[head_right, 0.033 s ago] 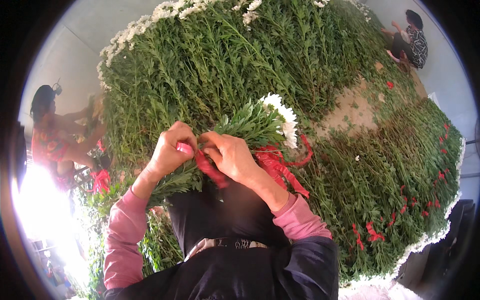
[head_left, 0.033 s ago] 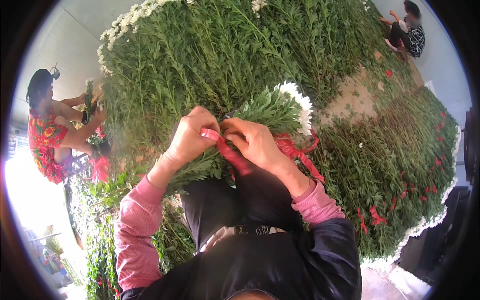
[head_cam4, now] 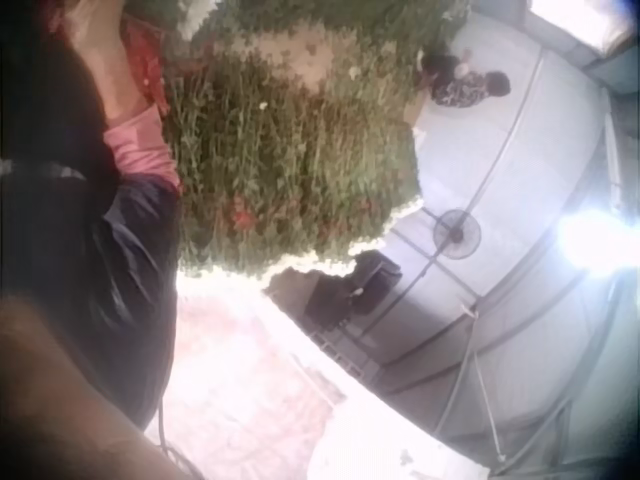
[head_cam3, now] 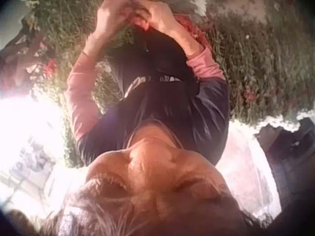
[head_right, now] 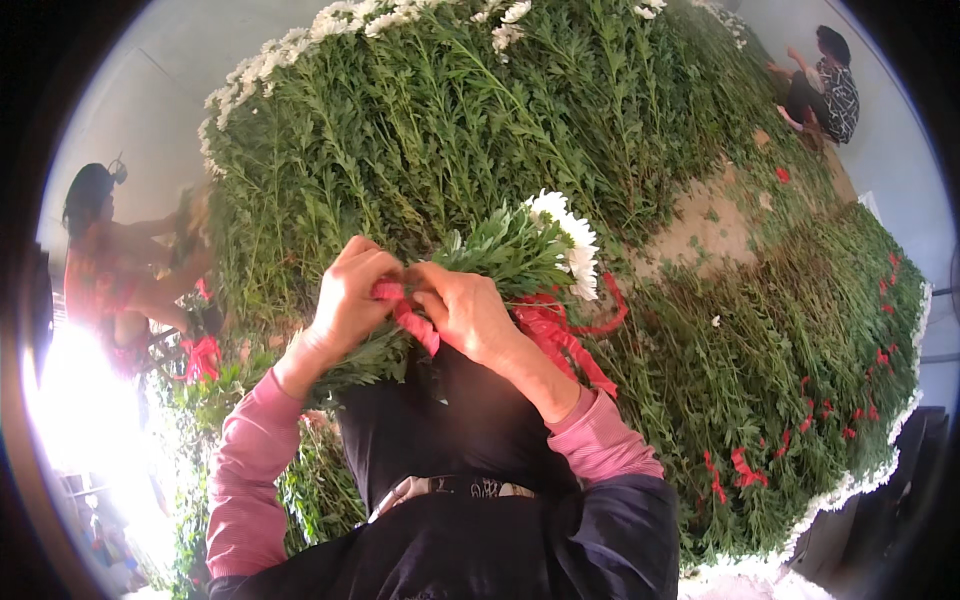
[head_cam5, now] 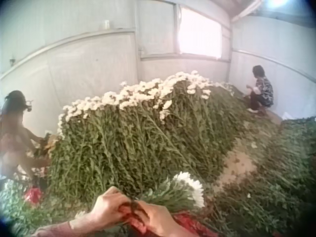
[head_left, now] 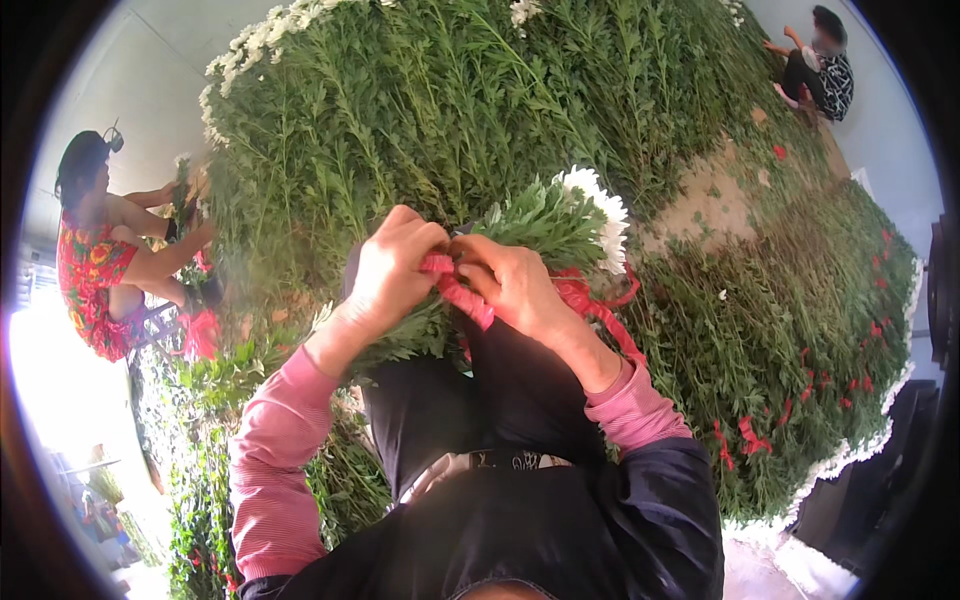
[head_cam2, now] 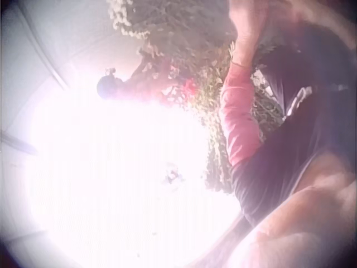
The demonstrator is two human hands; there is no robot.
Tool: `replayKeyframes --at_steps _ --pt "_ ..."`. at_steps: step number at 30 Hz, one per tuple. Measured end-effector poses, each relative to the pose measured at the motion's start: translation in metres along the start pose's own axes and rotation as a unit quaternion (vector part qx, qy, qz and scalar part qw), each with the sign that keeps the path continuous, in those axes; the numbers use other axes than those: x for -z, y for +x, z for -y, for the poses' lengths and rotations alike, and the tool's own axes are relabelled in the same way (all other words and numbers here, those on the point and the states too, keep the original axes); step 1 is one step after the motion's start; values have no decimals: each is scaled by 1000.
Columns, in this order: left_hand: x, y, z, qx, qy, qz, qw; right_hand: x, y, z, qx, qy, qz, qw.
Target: The person gathers white chrysanthemum stems from a large pile, aligns them into bunches, and ties each bunch with a red ribbon. The person repeats this process multiple times, placing the tied bouquets aside.
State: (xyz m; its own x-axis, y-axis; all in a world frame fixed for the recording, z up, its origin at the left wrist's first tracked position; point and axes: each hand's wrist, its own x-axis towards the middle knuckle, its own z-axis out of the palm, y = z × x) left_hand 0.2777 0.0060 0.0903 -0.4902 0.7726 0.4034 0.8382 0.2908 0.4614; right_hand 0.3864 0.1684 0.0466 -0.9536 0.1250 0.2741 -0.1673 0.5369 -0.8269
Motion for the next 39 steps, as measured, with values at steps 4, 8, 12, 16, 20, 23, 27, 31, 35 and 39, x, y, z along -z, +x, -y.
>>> replayKeyframes --at_steps 4,8,12,16,20,23,27,31,35,39 --pt "-10 -8 -7 -44 74 -34 996 13 10 12 -68 62 77 993" --pt "-3 -18 1 -38 55 -4 998 17 13 14 -189 181 116 958" --pt "17 -17 -2 -117 47 55 991 21 5 18 76 -134 -25 988" --pt "37 -45 3 -109 83 175 975 39 -27 -10 89 -194 -70 974" --pt "75 -93 -31 114 129 175 969 44 -35 5 124 -230 -77 962" --pt "84 -163 -3 258 118 233 930 32 -24 21 220 -233 -26 947" --pt "70 -134 17 108 174 118 972 5 -17 -25 245 -319 -72 913" --pt "71 -42 -23 -116 300 -26 946 103 -47 10 219 -353 -168 894" --pt "53 15 -63 -192 293 -86 933 245 -132 42 114 -601 -245 752" --pt "40 31 -88 -160 249 -13 955 341 -258 27 -50 -741 -230 630"
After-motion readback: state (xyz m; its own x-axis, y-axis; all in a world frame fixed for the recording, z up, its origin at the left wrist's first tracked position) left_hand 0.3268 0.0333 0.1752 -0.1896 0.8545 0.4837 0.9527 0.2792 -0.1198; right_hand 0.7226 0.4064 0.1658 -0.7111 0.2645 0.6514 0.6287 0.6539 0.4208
